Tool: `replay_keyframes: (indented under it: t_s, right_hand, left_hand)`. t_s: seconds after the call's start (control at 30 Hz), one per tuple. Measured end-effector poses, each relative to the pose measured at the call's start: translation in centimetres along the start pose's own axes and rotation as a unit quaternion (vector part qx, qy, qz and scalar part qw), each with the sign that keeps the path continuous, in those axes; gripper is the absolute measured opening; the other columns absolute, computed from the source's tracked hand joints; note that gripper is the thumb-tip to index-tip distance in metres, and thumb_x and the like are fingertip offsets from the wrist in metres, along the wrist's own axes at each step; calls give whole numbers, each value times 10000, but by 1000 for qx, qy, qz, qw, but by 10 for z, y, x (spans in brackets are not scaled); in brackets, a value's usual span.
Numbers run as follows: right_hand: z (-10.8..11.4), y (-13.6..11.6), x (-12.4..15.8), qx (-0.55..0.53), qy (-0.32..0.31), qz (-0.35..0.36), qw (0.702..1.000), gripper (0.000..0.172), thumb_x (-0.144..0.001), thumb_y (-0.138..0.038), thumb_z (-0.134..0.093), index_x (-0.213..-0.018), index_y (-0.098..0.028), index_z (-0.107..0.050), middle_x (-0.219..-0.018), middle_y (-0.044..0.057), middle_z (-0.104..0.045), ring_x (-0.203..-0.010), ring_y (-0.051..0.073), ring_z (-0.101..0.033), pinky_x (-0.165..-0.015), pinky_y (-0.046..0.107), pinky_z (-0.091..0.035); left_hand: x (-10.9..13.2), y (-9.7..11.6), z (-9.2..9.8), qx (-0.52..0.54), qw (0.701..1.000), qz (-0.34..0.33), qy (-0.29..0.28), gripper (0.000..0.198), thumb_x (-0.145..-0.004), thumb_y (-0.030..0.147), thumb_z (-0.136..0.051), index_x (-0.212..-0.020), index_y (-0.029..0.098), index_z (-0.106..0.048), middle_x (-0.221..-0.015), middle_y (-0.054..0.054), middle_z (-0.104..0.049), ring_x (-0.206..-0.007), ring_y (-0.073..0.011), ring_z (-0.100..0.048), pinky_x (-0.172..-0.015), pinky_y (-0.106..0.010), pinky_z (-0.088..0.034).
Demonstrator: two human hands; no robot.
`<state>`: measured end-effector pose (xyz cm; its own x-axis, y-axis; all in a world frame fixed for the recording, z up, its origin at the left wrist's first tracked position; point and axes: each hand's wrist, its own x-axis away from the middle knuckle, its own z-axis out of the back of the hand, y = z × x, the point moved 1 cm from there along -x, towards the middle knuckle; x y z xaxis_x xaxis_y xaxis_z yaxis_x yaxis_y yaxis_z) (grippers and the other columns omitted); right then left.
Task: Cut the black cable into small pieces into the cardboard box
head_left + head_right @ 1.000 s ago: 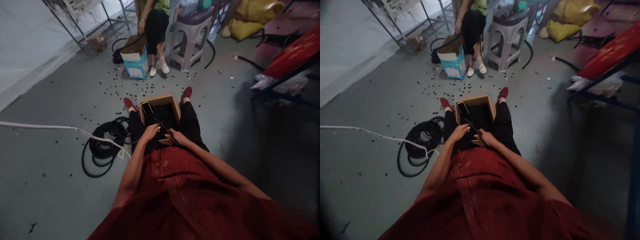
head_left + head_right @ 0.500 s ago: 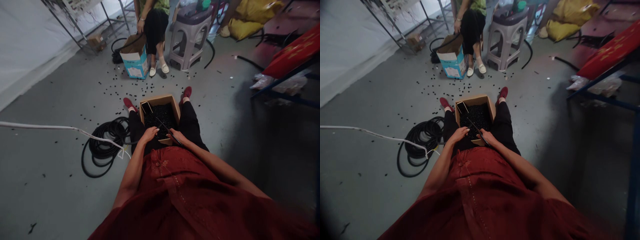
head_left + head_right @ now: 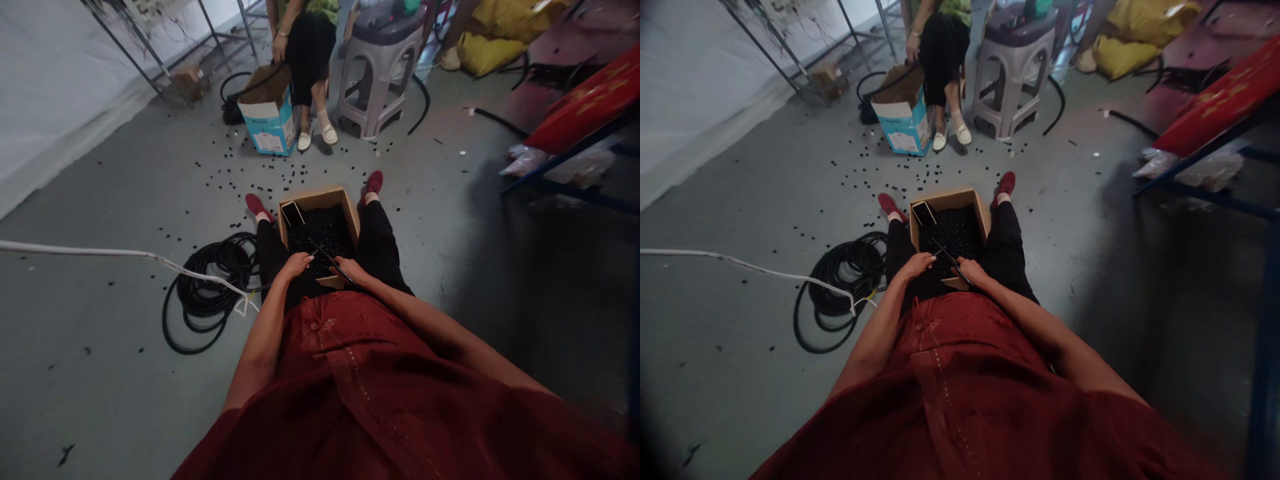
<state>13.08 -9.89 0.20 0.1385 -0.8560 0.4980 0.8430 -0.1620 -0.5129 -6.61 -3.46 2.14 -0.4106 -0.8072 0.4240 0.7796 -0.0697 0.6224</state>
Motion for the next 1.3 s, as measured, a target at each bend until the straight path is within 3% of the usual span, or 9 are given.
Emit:
replay_keyframes:
  t_s: [0.33, 0.5, 0.63, 0.73, 0.93, 1.3]
  right_hand:
    - [4, -2, 2, 2, 13, -18, 1000, 272, -909, -399, -516, -1022, -188, -646, -1009, 116, -728, -930, 238, -680, -668, 238, -426]
    - [19, -2, 19, -125, 8, -2, 992, 306, -972, -435, -419, -957, -186, -597, -777, 37, -722, -619, 137, -660, -579, 197, -442]
    - [29, -6, 35, -195, -2, 26, 980, 361, -978, -503, -386, -882, -195, -547, -723, 22, -699, -540, 119, -633, -537, 193, -456]
    - [33, -9, 44, -220, -10, 36, 975, 370, -979, -526, -364, -942, -202, -536, -782, 29, -707, -610, 136, -654, -571, 206, -475]
    - [32, -9, 45, -149, 6, 74, 986, 443, -905, -525, -534, -1185, -181, -532, -1057, 95, -703, -926, 224, -660, -773, 269, -476]
    - [40, -26, 46, -141, -9, 56, 988, 487, -906, -519, -528, -1239, -162, -521, -1098, 126, -681, -975, 256, -638, -783, 291, -459]
  left_hand:
    - [0, -7, -5, 10, 1000, 10, 12, 333, -855, 363, -452, -584, 182, -518, -583, 4, -526, -595, -130, -466, -587, -240, -338]
    - [10, -7, 5, 50, 998, 6, 44, 325, -896, 370, -388, -729, 167, -580, -692, -4, -582, -639, -127, -489, -619, -230, -372]
    - [19, 2, 15, 107, 991, -16, 80, 326, -911, 384, -395, -872, 154, -624, -748, -11, -606, -666, -127, -506, -638, -230, -392]
    - [23, 13, 20, 119, 987, -22, 101, 334, -920, 377, -407, -942, 146, -646, -774, -24, -628, -698, -135, -528, -660, -235, -407]
    - [29, 28, 21, 127, 984, -26, 123, 342, -923, 367, -434, -1038, 146, -668, -787, -29, -661, -752, -149, -569, -714, -244, -430]
    - [31, 37, 19, 110, 986, -38, 116, 349, -923, 346, -431, -1054, 123, -665, -785, -39, -653, -750, -160, -582, -737, -262, -423]
